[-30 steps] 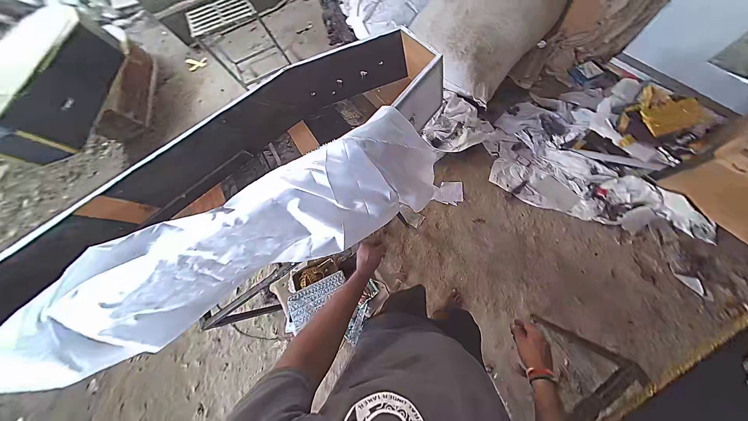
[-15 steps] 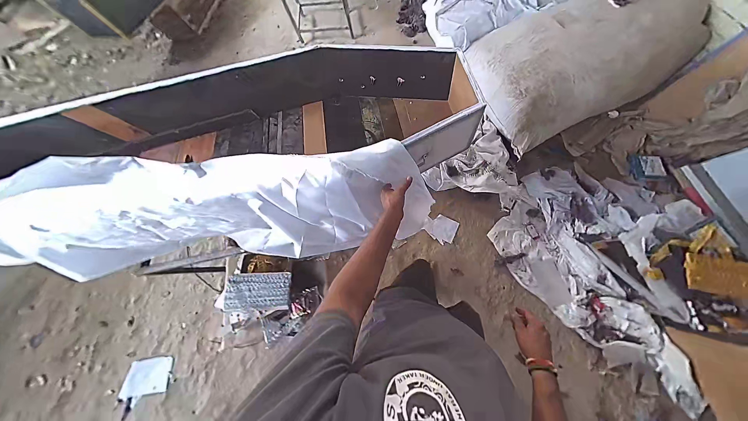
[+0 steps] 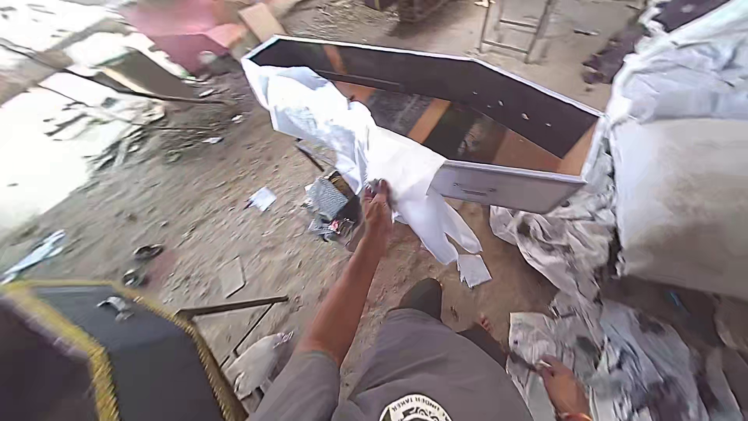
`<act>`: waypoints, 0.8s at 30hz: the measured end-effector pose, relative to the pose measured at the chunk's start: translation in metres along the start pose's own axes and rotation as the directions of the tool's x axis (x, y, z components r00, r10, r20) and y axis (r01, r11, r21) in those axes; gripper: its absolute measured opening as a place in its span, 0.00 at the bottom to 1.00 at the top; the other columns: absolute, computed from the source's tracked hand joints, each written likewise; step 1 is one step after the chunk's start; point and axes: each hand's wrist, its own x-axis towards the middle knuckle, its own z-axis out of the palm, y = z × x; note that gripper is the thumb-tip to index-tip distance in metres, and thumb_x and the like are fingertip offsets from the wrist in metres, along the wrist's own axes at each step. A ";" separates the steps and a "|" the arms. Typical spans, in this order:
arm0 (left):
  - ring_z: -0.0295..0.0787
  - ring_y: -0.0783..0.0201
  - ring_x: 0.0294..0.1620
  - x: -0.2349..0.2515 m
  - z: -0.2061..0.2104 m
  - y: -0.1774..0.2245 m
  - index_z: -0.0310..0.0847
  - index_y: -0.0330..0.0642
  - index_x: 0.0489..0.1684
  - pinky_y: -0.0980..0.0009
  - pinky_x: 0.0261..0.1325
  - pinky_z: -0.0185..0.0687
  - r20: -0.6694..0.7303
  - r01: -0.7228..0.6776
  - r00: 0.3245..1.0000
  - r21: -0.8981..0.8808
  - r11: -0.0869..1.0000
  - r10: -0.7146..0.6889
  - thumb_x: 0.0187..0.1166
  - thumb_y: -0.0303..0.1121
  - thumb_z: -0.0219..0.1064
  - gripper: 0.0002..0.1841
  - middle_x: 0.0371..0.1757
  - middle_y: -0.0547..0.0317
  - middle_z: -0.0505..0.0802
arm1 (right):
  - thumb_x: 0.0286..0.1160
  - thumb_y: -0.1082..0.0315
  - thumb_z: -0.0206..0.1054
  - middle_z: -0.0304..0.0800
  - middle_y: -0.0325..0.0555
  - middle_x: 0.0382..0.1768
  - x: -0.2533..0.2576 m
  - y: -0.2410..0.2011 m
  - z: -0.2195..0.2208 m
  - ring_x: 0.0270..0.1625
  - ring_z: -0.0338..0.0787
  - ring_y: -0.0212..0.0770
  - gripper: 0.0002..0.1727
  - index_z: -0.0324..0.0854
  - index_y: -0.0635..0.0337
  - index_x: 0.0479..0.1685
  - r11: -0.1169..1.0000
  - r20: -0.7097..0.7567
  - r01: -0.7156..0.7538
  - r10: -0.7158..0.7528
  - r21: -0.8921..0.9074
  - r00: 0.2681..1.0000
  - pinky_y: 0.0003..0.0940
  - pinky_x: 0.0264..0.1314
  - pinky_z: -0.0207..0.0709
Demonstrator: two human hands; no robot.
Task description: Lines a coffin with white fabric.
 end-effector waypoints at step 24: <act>0.90 0.81 0.44 -0.242 -0.076 0.215 0.86 0.42 0.54 0.81 0.50 0.88 0.660 -0.504 0.704 0.206 0.839 0.261 0.82 0.33 0.69 0.09 0.42 0.68 0.94 | 0.65 0.52 0.77 0.85 0.70 0.68 -0.141 -0.400 -0.043 0.75 0.82 0.54 0.39 0.79 0.81 0.67 0.334 0.224 0.923 -0.930 0.191 0.290 0.42 0.84 0.65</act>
